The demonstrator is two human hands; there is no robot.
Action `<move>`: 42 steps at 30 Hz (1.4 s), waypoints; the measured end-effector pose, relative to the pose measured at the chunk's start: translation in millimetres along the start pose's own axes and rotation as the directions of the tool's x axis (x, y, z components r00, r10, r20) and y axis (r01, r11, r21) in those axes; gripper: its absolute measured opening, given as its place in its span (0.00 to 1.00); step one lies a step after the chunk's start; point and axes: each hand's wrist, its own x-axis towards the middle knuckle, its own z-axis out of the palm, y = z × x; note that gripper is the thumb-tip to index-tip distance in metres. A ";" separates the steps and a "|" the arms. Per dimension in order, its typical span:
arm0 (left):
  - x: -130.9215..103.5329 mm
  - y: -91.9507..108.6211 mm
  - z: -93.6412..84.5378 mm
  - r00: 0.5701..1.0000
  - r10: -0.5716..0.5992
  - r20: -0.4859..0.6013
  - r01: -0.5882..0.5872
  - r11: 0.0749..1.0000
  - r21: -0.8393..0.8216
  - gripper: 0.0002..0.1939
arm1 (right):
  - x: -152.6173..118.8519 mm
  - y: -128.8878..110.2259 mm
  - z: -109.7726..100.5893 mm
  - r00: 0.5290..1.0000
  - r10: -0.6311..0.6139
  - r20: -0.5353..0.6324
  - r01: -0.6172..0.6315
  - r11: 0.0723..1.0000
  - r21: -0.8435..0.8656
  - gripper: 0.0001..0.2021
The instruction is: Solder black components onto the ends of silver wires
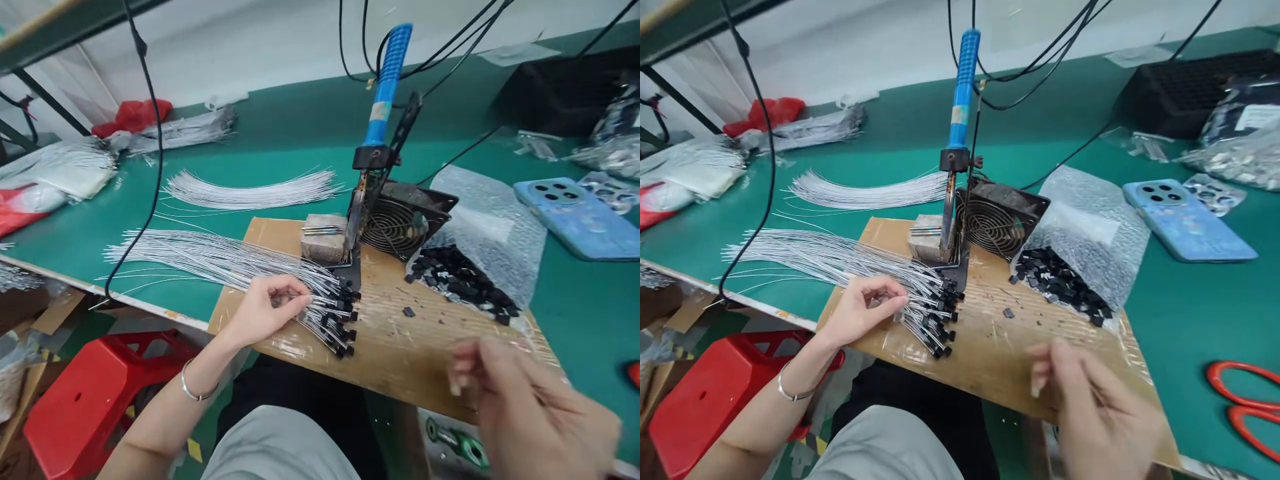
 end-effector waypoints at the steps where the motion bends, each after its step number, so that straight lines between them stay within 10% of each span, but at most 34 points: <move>1: 0.3 4.5 -2.9 0.999 -0.027 0.021 0.027 1.000 -0.014 0.11 | -6.1 -6.6 7.9 0.998 -0.005 0.061 0.004 1.000 0.005 0.18; 4: 2.1 13.3 -8.0 0.993 -0.086 0.077 0.090 0.995 -0.049 0.10 | -20.3 -27.0 36.4 0.925 0.052 0.377 -0.023 0.996 -0.082 0.17; 10: 8.9 14.4 -5.0 0.977 -0.145 0.156 0.154 0.987 -0.051 0.10 | -21.9 -43.3 73.4 0.815 0.143 0.562 -0.060 0.985 -0.164 0.14; 22: 17.9 19.2 1.7 0.942 -0.194 0.275 0.216 0.975 -0.052 0.07 | -9.6 -32.5 80.1 0.756 0.010 0.654 0.054 0.996 -0.077 0.11; 30: 14.6 16.9 8.0 0.959 -0.231 0.163 0.243 0.968 -0.057 0.11 | -22.4 -34.4 77.2 0.917 0.257 0.305 -0.267 0.964 -0.010 0.14; 42: 15.4 15.0 5.7 0.957 -0.244 0.156 0.260 0.961 -0.092 0.11 | -26.8 -38.3 91.2 0.770 0.443 0.459 -0.556 0.819 0.144 0.09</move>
